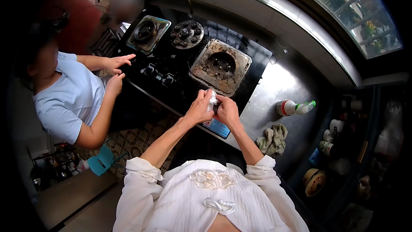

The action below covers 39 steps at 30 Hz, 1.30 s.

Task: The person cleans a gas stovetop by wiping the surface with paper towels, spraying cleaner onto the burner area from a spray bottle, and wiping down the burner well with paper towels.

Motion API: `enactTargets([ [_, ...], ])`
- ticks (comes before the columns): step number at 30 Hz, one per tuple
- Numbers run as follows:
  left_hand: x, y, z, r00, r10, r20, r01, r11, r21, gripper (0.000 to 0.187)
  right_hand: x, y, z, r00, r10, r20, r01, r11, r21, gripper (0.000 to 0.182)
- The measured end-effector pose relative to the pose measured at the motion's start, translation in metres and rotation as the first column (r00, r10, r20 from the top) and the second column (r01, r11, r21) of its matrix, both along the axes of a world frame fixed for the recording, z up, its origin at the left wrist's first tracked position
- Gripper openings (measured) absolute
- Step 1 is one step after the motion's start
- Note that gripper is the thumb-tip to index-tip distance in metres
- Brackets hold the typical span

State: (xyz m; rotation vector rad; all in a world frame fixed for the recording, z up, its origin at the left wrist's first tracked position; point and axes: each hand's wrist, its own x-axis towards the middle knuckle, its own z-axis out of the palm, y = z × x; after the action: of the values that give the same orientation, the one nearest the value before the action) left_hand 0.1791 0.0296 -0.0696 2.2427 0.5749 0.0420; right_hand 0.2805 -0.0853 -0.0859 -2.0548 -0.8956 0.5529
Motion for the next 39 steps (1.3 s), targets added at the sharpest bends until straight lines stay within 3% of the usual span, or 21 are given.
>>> enactTargets([
  [1,0.001,-0.004,-0.003,1.0,0.0,-0.003,0.0,1.0,-0.003,0.067,0.001,-0.001,0.0,1.0,0.0,-0.003,0.0,1.0,-0.003,0.038],
  [4,0.009,-0.013,0.0,0.992,0.127,0.002,-0.127,0.992,-0.02,0.065,0.009,-0.004,0.001,0.96,-0.04,-0.277,0.038,0.999,-0.015,0.044],
  [8,0.018,-0.032,-0.001,0.968,0.242,0.06,-0.244,0.969,0.034,0.058,0.018,-0.007,-0.001,0.956,-0.046,-0.29,0.051,0.999,0.01,0.043],
  [10,0.022,-0.038,-0.003,0.965,0.255,0.067,-0.26,0.963,0.072,0.056,0.027,-0.011,0.005,0.954,0.049,-0.297,-0.066,0.997,-0.05,0.04],
  [11,0.024,-0.042,-0.004,0.961,0.266,0.073,-0.273,0.956,0.109,0.055,0.029,-0.011,0.004,0.955,0.055,-0.293,-0.072,0.996,-0.046,0.04],
  [13,0.027,-0.051,-0.001,0.958,0.276,0.076,-0.284,0.946,0.153,0.052,0.027,-0.018,-0.002,0.994,0.066,0.092,-0.056,0.992,-0.11,0.032],
  [15,0.03,-0.057,0.003,0.957,0.271,0.101,-0.287,0.931,0.227,0.052,0.029,-0.023,-0.003,0.997,0.064,0.045,-0.06,0.993,-0.098,0.034],
  [19,0.035,-0.066,0.002,0.965,0.253,0.073,-0.263,0.913,0.312,0.049,0.032,-0.038,-0.005,0.983,-0.178,0.052,0.175,0.983,0.052,0.039],
  [21,0.036,-0.066,0.0,0.965,0.249,0.086,-0.264,0.907,0.328,0.045,0.035,-0.05,0.001,0.959,-0.266,-0.097,0.269,0.963,0.024,0.042],
  [24,0.039,-0.068,-0.003,0.974,0.183,0.131,-0.218,0.917,0.334,0.037,0.042,-0.072,0.001,0.938,-0.318,-0.135,0.326,0.945,0.038,0.046],
  [25,0.04,-0.071,-0.002,0.975,0.174,0.136,-0.212,0.912,0.351,0.027,0.045,-0.078,0.0,0.925,-0.347,-0.157,0.354,0.935,0.017,0.047],
  [29,0.043,-0.075,-0.007,0.982,0.097,0.161,-0.142,0.944,0.297,0.024,0.048,-0.097,-0.007,0.903,-0.393,-0.175,0.408,0.911,0.059,0.045],
  [33,0.042,-0.065,-0.008,0.969,-0.141,0.203,0.075,0.95,0.302,0.021,0.052,-0.106,-0.013,0.887,-0.421,-0.193,0.439,0.896,0.063,0.044],
  [35,0.041,-0.046,-0.01,0.935,-0.323,0.148,0.264,0.911,0.317,0.031,0.051,-0.109,-0.014,0.891,-0.412,-0.189,0.433,0.898,0.083,0.044],
  [38,0.041,-0.016,-0.008,0.885,-0.431,0.177,0.377,0.886,0.271,0.021,0.05,-0.11,-0.013,0.878,-0.429,-0.212,0.456,0.884,0.1,0.044],
  [39,0.044,-0.003,-0.008,0.879,-0.467,0.099,0.45,0.88,0.15,0.025,0.05,-0.11,-0.014,0.88,-0.427,-0.209,0.456,0.883,0.112,0.044],
])
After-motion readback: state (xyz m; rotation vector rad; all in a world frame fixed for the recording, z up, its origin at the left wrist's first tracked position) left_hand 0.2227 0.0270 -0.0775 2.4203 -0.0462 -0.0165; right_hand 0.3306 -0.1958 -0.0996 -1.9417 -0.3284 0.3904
